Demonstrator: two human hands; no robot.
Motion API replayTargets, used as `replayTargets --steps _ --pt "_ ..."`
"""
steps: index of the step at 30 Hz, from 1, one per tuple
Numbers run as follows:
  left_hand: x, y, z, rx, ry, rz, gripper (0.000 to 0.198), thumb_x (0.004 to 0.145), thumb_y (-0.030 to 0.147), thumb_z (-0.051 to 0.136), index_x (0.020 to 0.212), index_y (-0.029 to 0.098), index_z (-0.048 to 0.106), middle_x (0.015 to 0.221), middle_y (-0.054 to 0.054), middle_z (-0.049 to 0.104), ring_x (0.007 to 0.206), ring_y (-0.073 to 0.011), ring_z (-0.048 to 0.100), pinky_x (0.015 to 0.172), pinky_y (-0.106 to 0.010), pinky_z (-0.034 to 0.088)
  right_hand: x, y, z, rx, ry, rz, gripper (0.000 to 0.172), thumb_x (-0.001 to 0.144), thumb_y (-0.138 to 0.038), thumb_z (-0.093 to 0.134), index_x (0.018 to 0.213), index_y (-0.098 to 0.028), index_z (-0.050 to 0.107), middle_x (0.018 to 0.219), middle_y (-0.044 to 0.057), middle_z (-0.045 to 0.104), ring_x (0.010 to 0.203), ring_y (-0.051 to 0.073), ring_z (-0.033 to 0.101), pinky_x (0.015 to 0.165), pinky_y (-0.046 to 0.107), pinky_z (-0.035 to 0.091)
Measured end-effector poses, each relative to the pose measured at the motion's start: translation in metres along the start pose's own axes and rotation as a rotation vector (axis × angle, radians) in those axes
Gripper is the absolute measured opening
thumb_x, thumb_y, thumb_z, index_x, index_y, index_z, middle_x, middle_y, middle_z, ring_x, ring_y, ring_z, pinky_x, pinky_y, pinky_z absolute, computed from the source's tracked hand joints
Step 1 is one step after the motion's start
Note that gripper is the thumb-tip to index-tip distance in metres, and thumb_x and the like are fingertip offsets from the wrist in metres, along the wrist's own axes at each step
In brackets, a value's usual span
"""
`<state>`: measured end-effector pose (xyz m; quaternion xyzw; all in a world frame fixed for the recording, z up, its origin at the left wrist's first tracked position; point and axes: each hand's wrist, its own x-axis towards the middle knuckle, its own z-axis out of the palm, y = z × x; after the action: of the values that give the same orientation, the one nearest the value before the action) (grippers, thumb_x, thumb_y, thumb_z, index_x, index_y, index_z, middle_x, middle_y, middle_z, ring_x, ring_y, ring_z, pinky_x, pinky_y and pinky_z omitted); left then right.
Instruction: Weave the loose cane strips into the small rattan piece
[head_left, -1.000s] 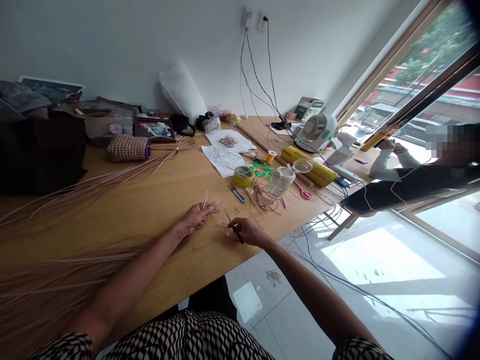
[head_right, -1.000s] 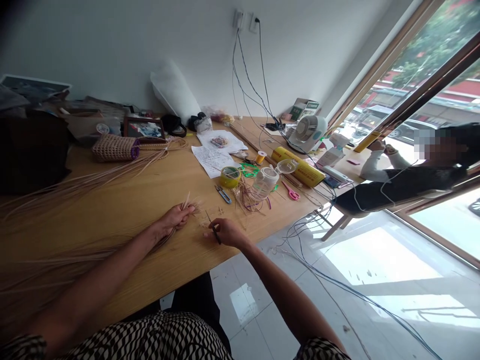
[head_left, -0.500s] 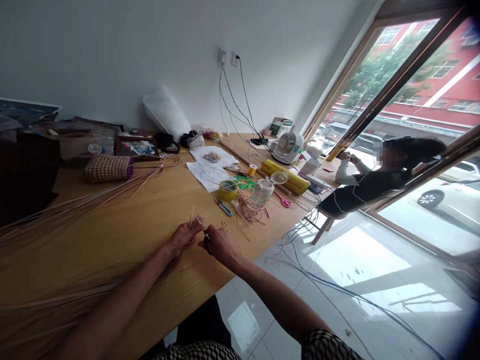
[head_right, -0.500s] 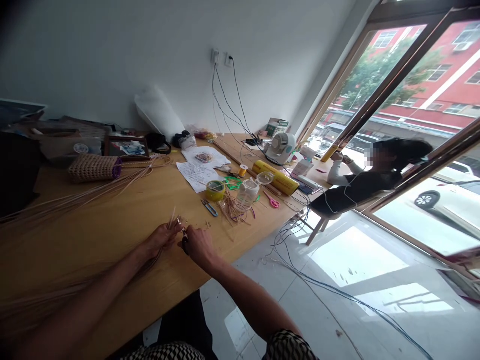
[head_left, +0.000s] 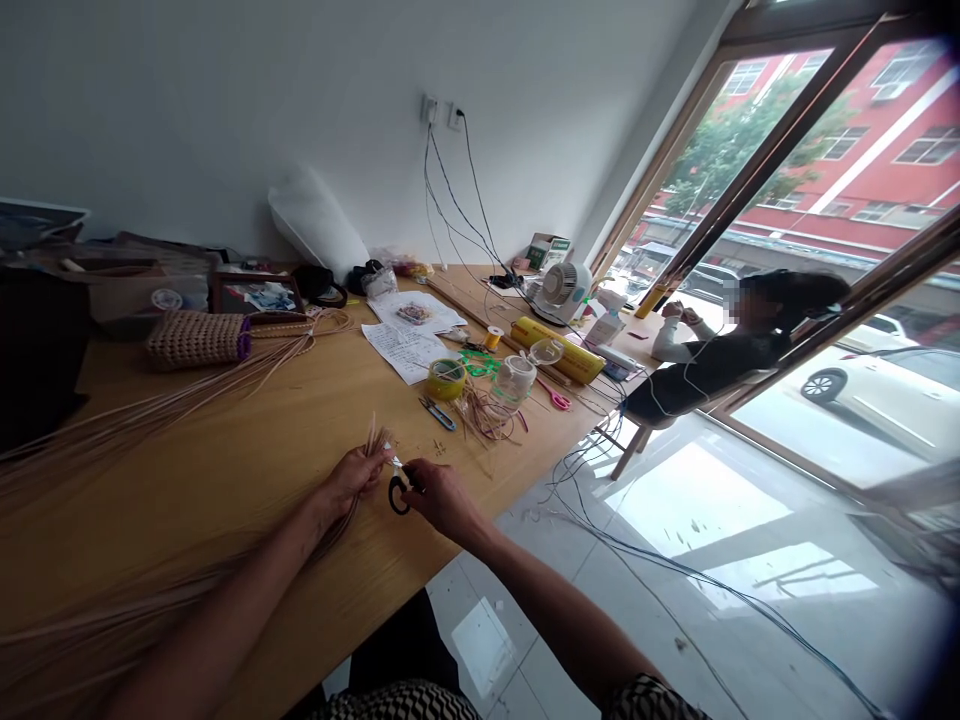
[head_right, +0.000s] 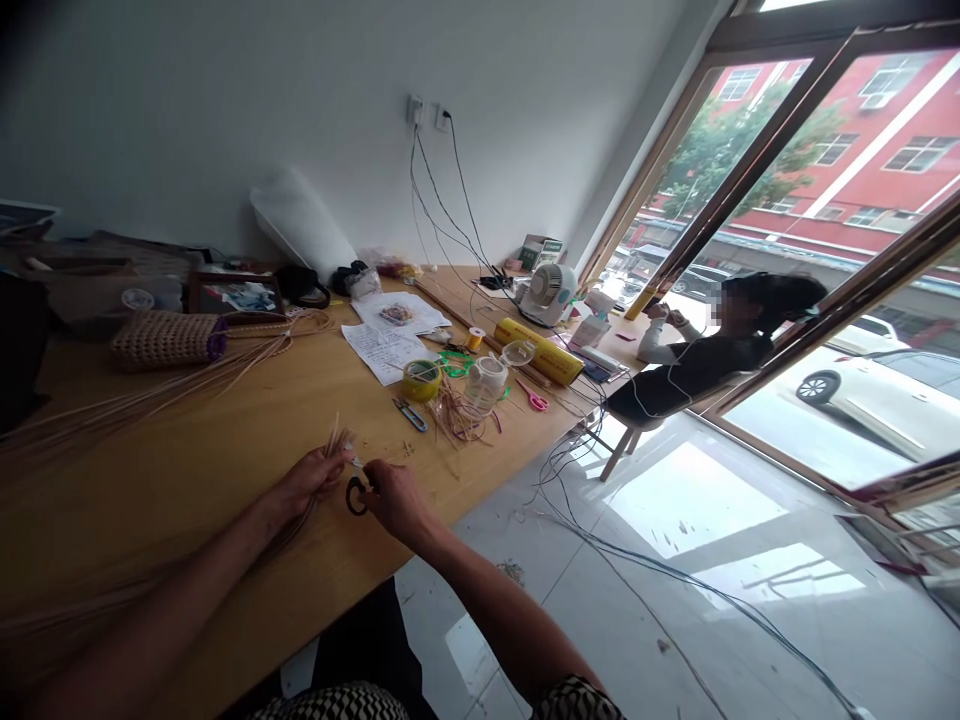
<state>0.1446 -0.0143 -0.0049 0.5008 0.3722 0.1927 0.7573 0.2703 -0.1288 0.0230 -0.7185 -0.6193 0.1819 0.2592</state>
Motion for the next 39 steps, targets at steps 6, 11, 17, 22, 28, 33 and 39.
replayTargets --steps 6,11,17,22,28,33,39 --pt "-0.001 0.0 0.003 0.0 -0.015 0.018 0.054 0.054 0.062 0.07 0.075 0.018 0.047 0.038 0.014 0.025 0.031 -0.0023 0.016 0.033 -0.018 0.008 -0.006 0.019 -0.002 -0.03 0.089 0.063 0.03 0.076 -0.019 0.056 0.105 -0.02 0.061 0.083 0.002 0.068 0.072 0.013 0.059 0.065 0.02 0.039" --pt "0.003 0.0 -0.002 -0.01 -0.045 -0.001 0.06 0.056 0.067 0.067 0.083 0.016 0.05 0.039 0.014 0.026 0.031 -0.002 0.017 0.033 -0.017 0.01 -0.005 0.06 -0.029 -0.294 0.118 0.205 0.03 0.081 -0.016 0.049 0.108 -0.019 0.062 0.089 0.005 0.069 0.078 0.016 0.061 0.068 0.022 0.039" --pt "0.003 -0.002 -0.003 0.032 -0.06 -0.007 0.061 0.058 0.071 0.063 0.082 0.016 0.05 0.039 0.014 0.025 0.031 -0.0021 0.017 0.033 -0.016 0.01 -0.01 0.095 -0.058 -0.497 0.054 0.204 0.024 0.082 -0.008 0.045 0.082 -0.013 0.068 0.092 0.011 0.066 0.091 0.019 0.057 0.076 0.024 0.039" --pt "0.003 -0.002 -0.002 0.066 -0.057 -0.011 0.061 0.058 0.071 0.061 0.082 0.016 0.05 0.039 0.014 0.026 0.031 -0.0025 0.017 0.033 -0.017 0.01 -0.007 0.118 -0.069 -0.516 0.124 0.192 0.026 0.087 -0.014 0.042 0.086 -0.014 0.068 0.091 0.009 0.066 0.092 0.018 0.055 0.079 0.024 0.039" --pt "0.003 -0.006 -0.001 0.128 -0.048 -0.001 0.059 0.061 0.073 0.056 0.081 0.018 0.049 0.04 0.013 0.026 0.032 -0.0029 0.017 0.033 -0.017 0.011 0.013 0.186 -0.129 -0.466 0.591 0.569 0.036 0.088 -0.02 0.035 0.113 -0.012 0.061 0.111 0.013 0.063 0.096 0.018 0.058 0.083 0.024 0.04" --pt "0.005 -0.008 0.0 0.152 -0.045 -0.017 0.057 0.062 0.073 0.056 0.08 0.018 0.049 0.039 0.013 0.026 0.032 -0.0034 0.016 0.033 -0.017 0.011 0.042 0.249 -0.178 -0.47 0.548 0.772 0.037 0.083 -0.016 0.039 0.111 -0.01 0.064 0.106 0.017 0.066 0.095 0.025 0.061 0.079 0.031 0.042" --pt "0.004 -0.003 0.001 0.148 -0.04 -0.058 0.061 0.057 0.075 0.058 0.078 0.018 0.049 0.038 0.013 0.026 0.033 -0.0033 0.016 0.033 -0.018 0.01 0.08 0.293 -0.19 -0.533 0.407 0.798 0.04 0.085 -0.021 0.045 0.119 -0.005 0.057 0.113 0.022 0.061 0.105 0.029 0.057 0.082 0.032 0.041"
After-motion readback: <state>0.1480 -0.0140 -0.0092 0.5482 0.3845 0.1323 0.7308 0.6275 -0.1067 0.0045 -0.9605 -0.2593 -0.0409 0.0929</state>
